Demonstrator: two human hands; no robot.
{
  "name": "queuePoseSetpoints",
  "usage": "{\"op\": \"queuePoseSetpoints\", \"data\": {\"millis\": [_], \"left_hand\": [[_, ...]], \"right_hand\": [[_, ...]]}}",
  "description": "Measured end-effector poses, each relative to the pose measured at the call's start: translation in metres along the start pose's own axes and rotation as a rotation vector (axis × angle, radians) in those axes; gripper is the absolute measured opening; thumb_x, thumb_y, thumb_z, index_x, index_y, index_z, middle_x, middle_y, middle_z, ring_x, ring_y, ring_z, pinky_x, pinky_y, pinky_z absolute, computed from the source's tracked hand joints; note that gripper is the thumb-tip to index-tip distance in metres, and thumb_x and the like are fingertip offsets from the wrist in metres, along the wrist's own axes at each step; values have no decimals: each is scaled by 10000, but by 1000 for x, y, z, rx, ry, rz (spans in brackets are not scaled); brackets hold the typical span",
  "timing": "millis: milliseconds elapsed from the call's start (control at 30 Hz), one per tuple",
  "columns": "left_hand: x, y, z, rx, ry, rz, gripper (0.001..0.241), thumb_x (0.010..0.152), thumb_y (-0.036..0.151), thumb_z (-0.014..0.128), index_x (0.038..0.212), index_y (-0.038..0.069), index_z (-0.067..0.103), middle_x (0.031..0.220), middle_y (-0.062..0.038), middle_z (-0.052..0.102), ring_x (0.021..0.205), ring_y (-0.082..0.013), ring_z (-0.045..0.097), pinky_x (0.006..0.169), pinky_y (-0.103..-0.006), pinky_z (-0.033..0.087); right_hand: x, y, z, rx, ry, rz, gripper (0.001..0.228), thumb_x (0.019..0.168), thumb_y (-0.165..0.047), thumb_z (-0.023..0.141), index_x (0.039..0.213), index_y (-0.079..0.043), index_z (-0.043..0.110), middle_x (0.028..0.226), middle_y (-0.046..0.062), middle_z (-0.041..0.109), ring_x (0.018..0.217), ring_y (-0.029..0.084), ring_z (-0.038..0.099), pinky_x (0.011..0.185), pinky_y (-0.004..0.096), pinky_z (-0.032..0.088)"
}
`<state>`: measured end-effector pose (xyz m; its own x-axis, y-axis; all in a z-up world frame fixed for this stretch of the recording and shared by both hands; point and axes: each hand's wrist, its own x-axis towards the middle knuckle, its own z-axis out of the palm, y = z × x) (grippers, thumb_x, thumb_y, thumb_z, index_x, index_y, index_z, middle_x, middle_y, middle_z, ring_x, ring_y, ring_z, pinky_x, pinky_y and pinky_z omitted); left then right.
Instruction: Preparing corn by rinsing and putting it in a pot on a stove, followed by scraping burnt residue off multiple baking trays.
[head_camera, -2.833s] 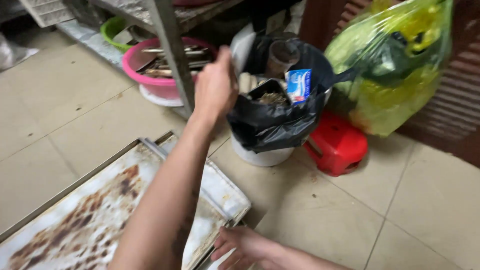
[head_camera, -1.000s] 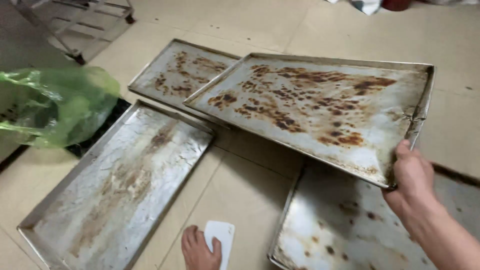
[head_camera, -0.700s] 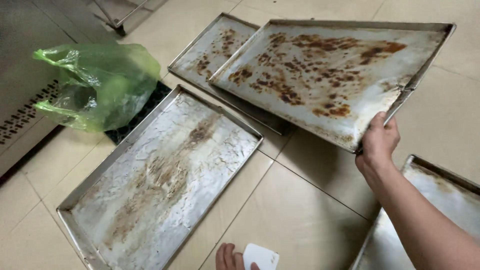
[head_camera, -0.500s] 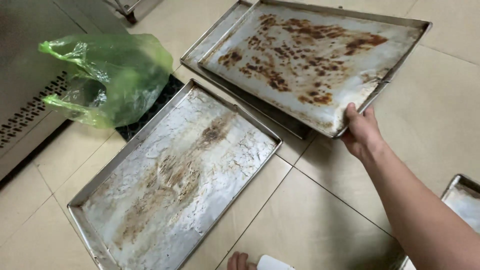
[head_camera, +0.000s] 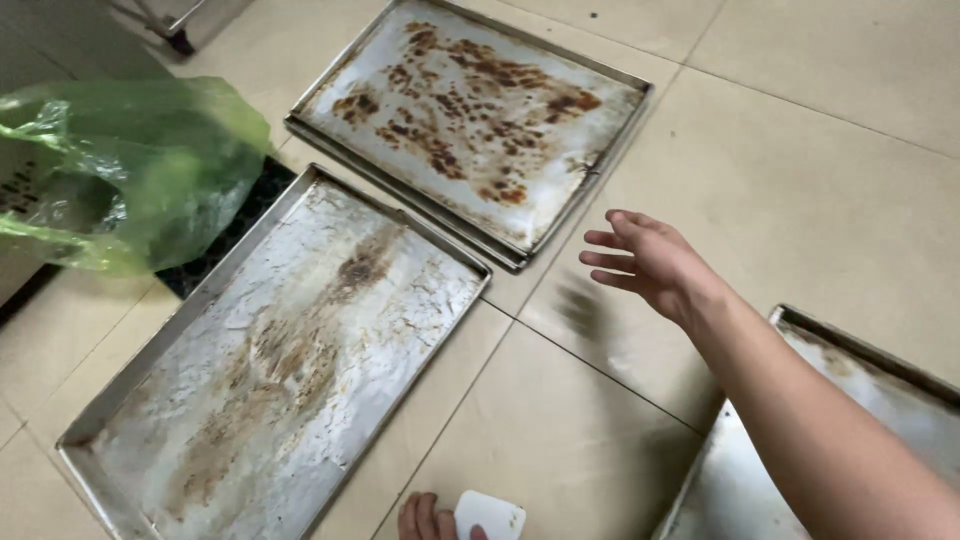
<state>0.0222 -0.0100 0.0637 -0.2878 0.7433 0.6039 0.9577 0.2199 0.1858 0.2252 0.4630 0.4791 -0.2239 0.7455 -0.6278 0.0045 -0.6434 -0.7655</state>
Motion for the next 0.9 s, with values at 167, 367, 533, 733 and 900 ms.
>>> {"op": "queuePoseSetpoints", "data": {"millis": [167,367,533,733,900], "left_hand": [[44,29,-54,-25,-60,-25,512,909,532,668,976,25,649,1329,-305,650,1355,-569,594,1192,-709,509],[73,66,-107,11,-189,-78,528,995,443,736,1145,-62,701,1474,-293,640,1446,-506,581,1282,-626,487],[79,84,-125,145,-478,-197,658,1145,582,589,1210,-50,764,1601,-253,611,1572,-429,506,1362,-542,399],[122,88,-121,145,-641,-188,1000,1133,739,529,1417,-195,746,1517,-414,616,1385,-533,494,1255,-585,395],[185,165,-164,-674,-325,-346,510,1358,297,653,1407,-204,574,1235,-337,690,1031,-384,704,891,-493,585]], "right_hand": [[-87,18,-81,-55,83,-44,553,1201,-316,541,1689,-54,560,1505,184,744,1296,349,791,1070,469,650],[-231,91,-241,-281,289,-141,562,1195,-316,526,1689,-51,562,1501,160,757,1255,308,797,1083,449,652],[-360,224,-420,-692,598,-172,556,1134,-344,633,1647,-131,656,1411,120,840,1246,269,805,1017,414,628],[-489,408,-578,-1197,1032,-79,721,1054,-392,673,1702,-87,592,1523,280,686,1315,514,661,1120,614,574],[-524,461,-600,-844,909,176,627,1135,-398,590,1709,-150,643,1463,138,847,1282,393,805,1104,477,625]]}}
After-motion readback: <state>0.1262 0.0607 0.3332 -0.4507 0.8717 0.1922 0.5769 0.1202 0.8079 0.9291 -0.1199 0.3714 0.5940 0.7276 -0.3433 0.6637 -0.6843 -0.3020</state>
